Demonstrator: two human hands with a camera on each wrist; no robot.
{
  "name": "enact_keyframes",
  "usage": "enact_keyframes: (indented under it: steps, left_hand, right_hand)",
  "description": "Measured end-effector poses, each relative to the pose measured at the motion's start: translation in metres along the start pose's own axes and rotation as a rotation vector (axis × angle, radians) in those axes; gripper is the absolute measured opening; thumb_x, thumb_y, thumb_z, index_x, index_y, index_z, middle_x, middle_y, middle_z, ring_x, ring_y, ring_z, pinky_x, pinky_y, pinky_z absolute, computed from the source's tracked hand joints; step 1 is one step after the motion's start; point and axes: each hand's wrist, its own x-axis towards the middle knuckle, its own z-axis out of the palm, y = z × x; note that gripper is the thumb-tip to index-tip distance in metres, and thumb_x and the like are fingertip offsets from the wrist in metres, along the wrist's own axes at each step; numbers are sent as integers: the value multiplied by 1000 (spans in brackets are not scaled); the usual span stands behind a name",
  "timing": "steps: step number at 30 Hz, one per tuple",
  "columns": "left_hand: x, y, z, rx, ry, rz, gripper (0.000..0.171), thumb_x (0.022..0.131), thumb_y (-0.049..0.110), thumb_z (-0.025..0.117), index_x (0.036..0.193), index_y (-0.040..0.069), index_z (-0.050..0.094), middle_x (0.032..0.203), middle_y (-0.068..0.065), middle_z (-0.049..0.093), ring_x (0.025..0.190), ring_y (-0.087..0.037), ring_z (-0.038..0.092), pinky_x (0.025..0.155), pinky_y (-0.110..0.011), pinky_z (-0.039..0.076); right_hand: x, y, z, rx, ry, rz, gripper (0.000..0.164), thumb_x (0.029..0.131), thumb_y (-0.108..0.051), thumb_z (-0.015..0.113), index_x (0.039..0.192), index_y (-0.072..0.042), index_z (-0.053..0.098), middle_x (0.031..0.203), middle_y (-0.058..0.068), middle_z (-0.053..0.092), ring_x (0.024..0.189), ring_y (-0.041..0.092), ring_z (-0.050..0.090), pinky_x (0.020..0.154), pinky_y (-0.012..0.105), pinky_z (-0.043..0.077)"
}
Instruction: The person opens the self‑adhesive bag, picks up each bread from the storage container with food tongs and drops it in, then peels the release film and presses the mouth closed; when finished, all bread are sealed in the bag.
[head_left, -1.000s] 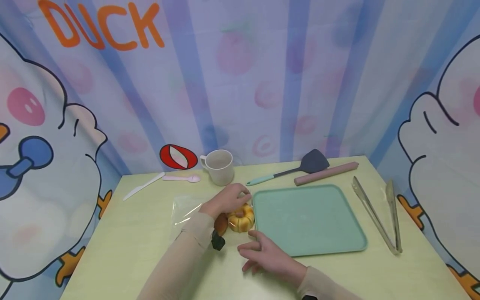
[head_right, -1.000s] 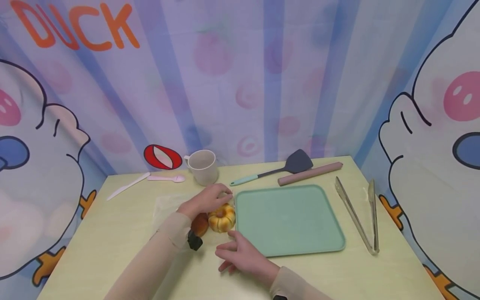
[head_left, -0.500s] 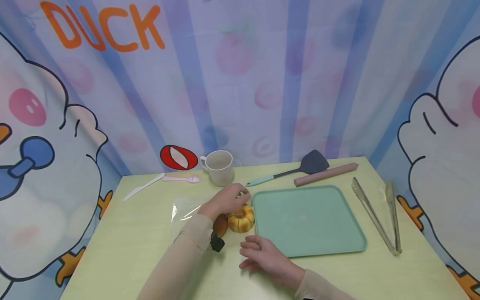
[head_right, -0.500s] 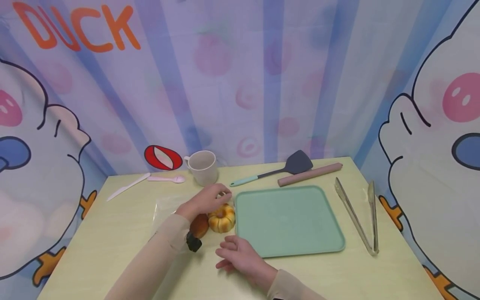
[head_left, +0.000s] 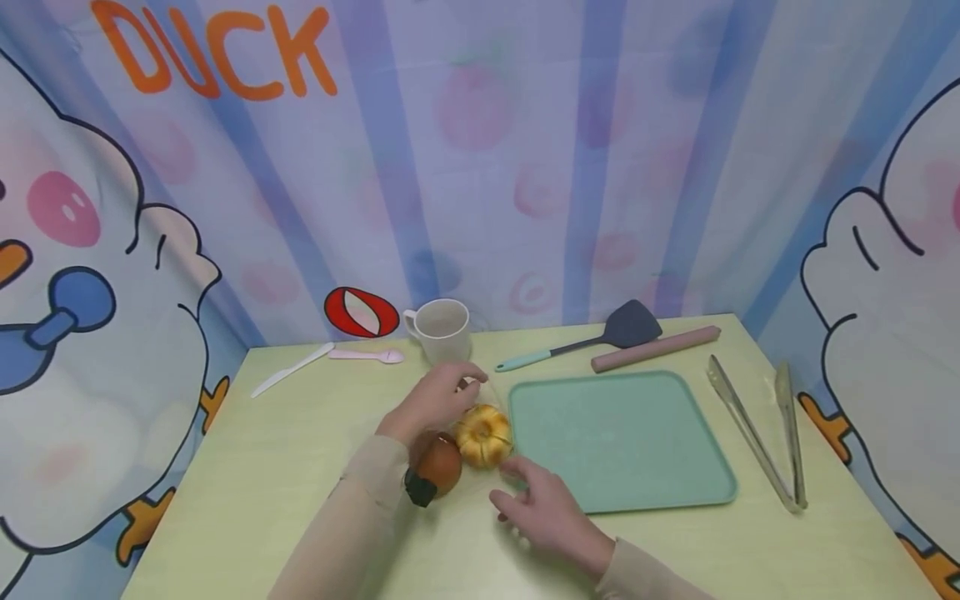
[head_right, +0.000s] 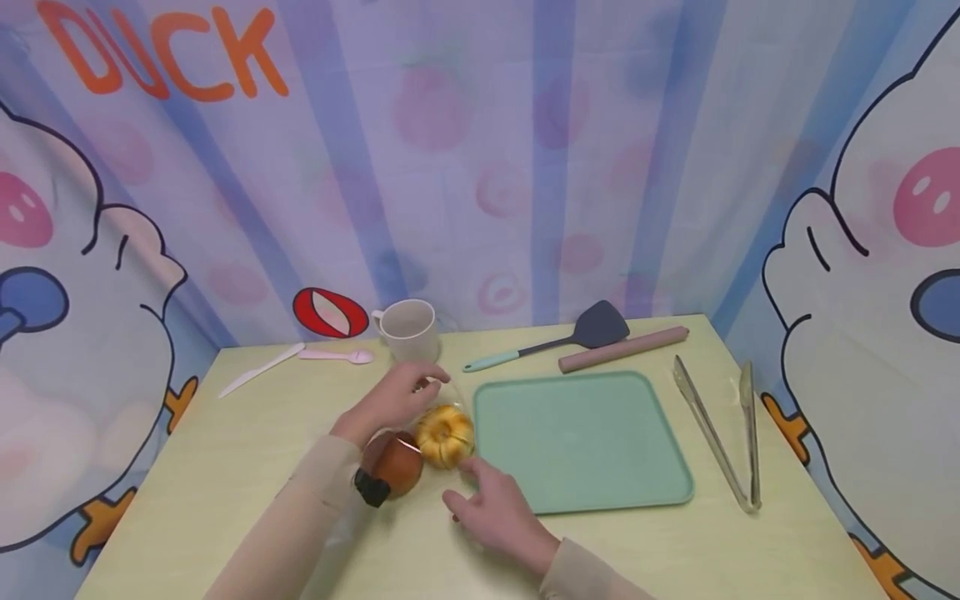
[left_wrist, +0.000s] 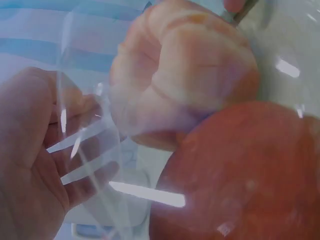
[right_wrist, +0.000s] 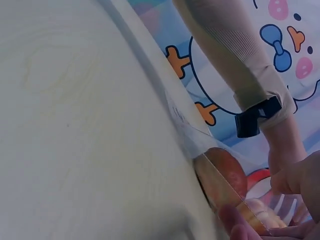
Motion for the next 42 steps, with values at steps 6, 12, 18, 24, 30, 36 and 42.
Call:
enact_keyframes:
  steps: [6,12,18,24,30,36,42]
  left_hand:
    - [-5,-1,-14,-85,125,108,36,97,4,54,128,5,72,128,-10,72,103,-25,71,97,-47,58]
    - [-12,-1,-24,-188,224,190,39,95,-6,59,131,2,69,130,-16,71,96,-28,77,89,-46,63]
    - [-16,-4,-27,-221,319,175,40,92,-4,76,131,5,70,131,-13,71,97,-29,78,86,-40,64]
    - [-21,-4,-29,-269,419,171,41,89,-3,81,128,8,73,127,-12,73,96,-27,78,85,-35,64]
    - [-28,-2,-31,-295,505,224,41,88,-2,82,127,6,74,127,-11,72,92,-27,79,80,-31,64]
    - [-37,2,-35,-334,599,249,39,89,-1,81,127,8,75,126,-10,73,92,-27,78,81,-28,63]
    - [-42,9,-41,-356,726,333,36,88,-9,79,122,0,75,118,-18,74,93,-34,77,87,-30,62]
  right_hand:
    - [8,-6,-15,-122,159,-107,41,102,-22,69,137,-2,62,128,20,72,77,11,72,64,27,58]
    - [18,-9,-39,-215,274,-174,27,103,-19,68,128,-8,71,122,11,76,95,17,76,79,32,62]
    - [30,-8,-61,-250,361,-250,22,102,-19,71,120,-7,74,113,4,78,97,17,76,80,30,62]
    - [39,-13,-77,-241,419,-309,16,99,-14,75,112,-6,76,106,5,80,96,20,77,80,34,63]
    - [46,-18,-86,-248,437,-341,7,97,-12,76,104,-9,78,99,4,81,92,19,79,80,37,64]
    - [50,-29,-88,-278,446,-393,6,97,-13,77,102,-11,78,96,1,81,86,14,77,75,33,63]
    - [56,-44,-91,-266,454,-474,7,98,-12,75,103,-14,79,98,-1,80,88,14,77,76,35,64]
